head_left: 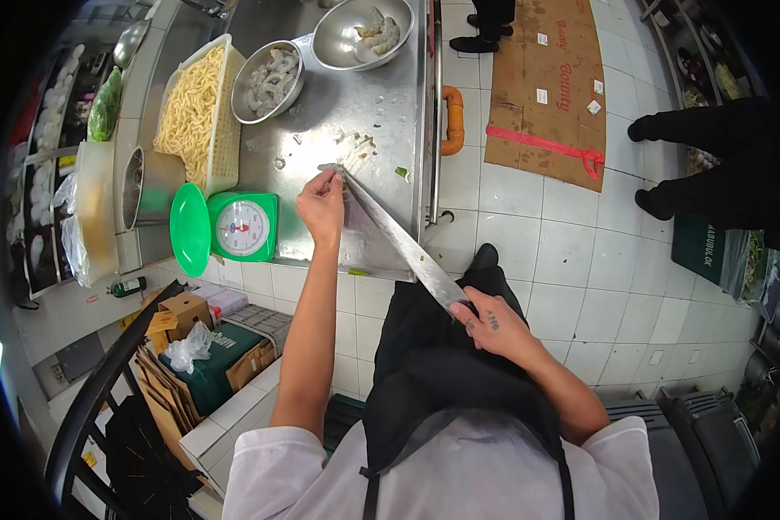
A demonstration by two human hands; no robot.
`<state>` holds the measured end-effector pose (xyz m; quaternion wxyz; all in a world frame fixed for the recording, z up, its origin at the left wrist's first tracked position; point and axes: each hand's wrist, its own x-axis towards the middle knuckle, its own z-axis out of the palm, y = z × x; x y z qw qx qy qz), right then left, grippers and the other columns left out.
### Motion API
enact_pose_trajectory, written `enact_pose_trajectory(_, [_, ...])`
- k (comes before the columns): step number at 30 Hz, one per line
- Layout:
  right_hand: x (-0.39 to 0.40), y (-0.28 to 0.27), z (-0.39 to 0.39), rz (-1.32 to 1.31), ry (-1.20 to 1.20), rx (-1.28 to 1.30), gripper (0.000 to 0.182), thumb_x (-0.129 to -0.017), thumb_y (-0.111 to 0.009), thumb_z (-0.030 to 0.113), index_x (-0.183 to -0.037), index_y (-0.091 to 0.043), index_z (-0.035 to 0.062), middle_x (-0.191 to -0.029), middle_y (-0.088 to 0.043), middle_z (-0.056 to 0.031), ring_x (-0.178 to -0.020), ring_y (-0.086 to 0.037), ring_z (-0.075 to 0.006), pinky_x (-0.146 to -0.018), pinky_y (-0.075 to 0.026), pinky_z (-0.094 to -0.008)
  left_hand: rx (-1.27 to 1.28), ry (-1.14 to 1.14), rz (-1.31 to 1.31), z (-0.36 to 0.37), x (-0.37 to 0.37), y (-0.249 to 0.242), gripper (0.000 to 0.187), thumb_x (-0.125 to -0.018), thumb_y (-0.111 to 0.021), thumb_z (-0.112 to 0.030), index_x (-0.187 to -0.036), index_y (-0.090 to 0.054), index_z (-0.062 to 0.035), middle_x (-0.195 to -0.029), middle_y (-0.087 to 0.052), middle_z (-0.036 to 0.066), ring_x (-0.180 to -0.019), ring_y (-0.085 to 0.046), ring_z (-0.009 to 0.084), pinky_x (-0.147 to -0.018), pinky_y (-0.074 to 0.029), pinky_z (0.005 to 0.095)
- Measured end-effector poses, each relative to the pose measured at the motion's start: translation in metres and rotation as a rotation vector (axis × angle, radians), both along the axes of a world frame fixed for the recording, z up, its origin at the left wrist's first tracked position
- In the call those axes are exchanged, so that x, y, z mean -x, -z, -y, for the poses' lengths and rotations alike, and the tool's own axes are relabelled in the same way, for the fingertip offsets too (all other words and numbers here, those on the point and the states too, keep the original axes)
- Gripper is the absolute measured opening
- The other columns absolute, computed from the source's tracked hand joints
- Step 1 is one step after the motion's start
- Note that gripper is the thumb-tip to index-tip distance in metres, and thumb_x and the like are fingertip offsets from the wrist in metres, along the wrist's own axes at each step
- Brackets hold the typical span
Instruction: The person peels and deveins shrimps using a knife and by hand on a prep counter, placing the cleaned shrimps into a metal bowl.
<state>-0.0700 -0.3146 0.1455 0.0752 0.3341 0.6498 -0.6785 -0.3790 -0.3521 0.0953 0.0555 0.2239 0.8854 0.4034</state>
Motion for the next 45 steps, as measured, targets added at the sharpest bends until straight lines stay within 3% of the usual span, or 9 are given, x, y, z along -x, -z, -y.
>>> enact_pose_trajectory(16, [-0.004,-0.015,-0.004,0.004,0.026,-0.059,0.026,-0.094,-0.054,0.023,-0.092,-0.052,-0.0032,-0.065,-0.057,-0.0248,-0.065,-0.057,-0.0444,-0.058,-0.043,-0.0458,-0.016,0.047,0.041,0.005,0.009,0.004,0.021,-0.079,-0.069,-0.009,-0.095,-0.070,0.0046,-0.077,-0.070,0.013,-0.066,-0.065,0.0152,-0.065,-0.052,0.0270])
enact_pose_trajectory(18, [-0.004,-0.005,0.001,-0.069,0.020,-0.119,0.031,-0.096,-0.052,0.030,-0.086,-0.047,0.0010,-0.052,-0.052,-0.0088,-0.041,-0.053,-0.0185,-0.044,-0.041,-0.0326,-0.001,0.063,0.006,0.005,0.009,0.002,0.020,-0.080,-0.069,-0.009,-0.095,-0.070,0.0045,-0.078,-0.070,0.013,-0.067,-0.065,0.0150,-0.065,-0.052,0.0269])
enact_pose_trajectory(22, [-0.002,-0.005,0.002,-0.071,0.014,-0.115,0.032,-0.096,-0.052,0.031,-0.086,-0.047,0.0009,-0.052,-0.052,-0.0087,-0.042,-0.054,-0.0184,-0.044,-0.041,-0.0327,0.027,0.046,0.014,0.004,0.006,-0.002,0.020,-0.080,-0.069,-0.008,-0.095,-0.070,0.0044,-0.078,-0.070,0.013,-0.068,-0.066,0.0149,-0.066,-0.052,0.0272])
enact_pose_trajectory(24, [0.001,-0.007,0.001,0.007,-0.004,-0.072,0.027,-0.094,-0.055,0.024,-0.091,-0.051,-0.0026,-0.063,-0.055,-0.0256,-0.064,-0.055,-0.0460,-0.057,-0.041,-0.0473,0.009,0.050,0.032,0.004,0.005,-0.003,0.019,-0.080,-0.069,-0.008,-0.095,-0.070,0.0042,-0.079,-0.070,0.013,-0.068,-0.066,0.0148,-0.066,-0.052,0.0274])
enact_pose_trajectory(27, [0.004,-0.003,0.000,-0.028,0.001,-0.155,0.030,-0.095,-0.053,0.030,-0.089,-0.049,0.0007,-0.048,-0.050,-0.0120,-0.041,-0.053,-0.0220,-0.044,-0.041,-0.0354,0.007,0.064,0.031,0.003,0.006,-0.003,0.019,-0.080,-0.069,-0.007,-0.095,-0.070,0.0042,-0.080,-0.070,0.013,-0.068,-0.066,0.0146,-0.066,-0.052,0.0273])
enact_pose_trajectory(28, [0.004,-0.002,0.000,-0.028,0.002,-0.155,0.030,-0.095,-0.053,0.030,-0.089,-0.049,0.0007,-0.048,-0.050,-0.0120,-0.041,-0.053,-0.0220,-0.044,-0.041,-0.0354,0.007,0.065,0.031,0.004,0.006,-0.004,0.019,-0.080,-0.069,-0.007,-0.095,-0.070,0.0042,-0.080,-0.070,0.013,-0.068,-0.066,0.0146,-0.066,-0.052,0.0273])
enact_pose_trajectory(40, [0.003,-0.007,-0.011,-0.044,0.051,-0.204,0.030,-0.096,-0.052,0.029,-0.087,-0.047,0.0009,-0.048,-0.049,-0.0125,-0.039,-0.051,-0.0224,-0.044,-0.039,-0.0360,0.046,0.178,0.043,0.012,0.027,0.000,0.016,-0.082,-0.066,-0.005,-0.097,-0.071,-0.0010,-0.086,-0.071,0.011,-0.069,-0.066,0.0155,-0.068,-0.052,0.0267])
enact_pose_trajectory(42, [0.004,-0.014,-0.014,0.023,0.037,-0.128,0.027,-0.094,-0.055,0.023,-0.093,-0.050,-0.0035,-0.061,-0.054,-0.0257,-0.060,-0.052,-0.0463,-0.054,-0.039,-0.0469,0.078,0.234,0.041,0.012,0.032,-0.001,0.017,-0.082,-0.066,-0.004,-0.098,-0.072,-0.0045,-0.094,-0.070,0.010,-0.071,-0.066,0.0151,-0.067,-0.052,0.0264])
enact_pose_trajectory(45, [0.006,-0.019,-0.015,0.031,0.022,-0.121,0.027,-0.094,-0.055,0.023,-0.092,-0.050,-0.0033,-0.061,-0.054,-0.0254,-0.060,-0.051,-0.0465,-0.054,-0.039,-0.0468,0.107,0.264,0.042,0.012,0.032,-0.005,0.019,-0.082,-0.065,-0.004,-0.099,-0.072,-0.0068,-0.101,-0.069,0.009,-0.072,-0.066,0.0147,-0.066,-0.052,0.0263])
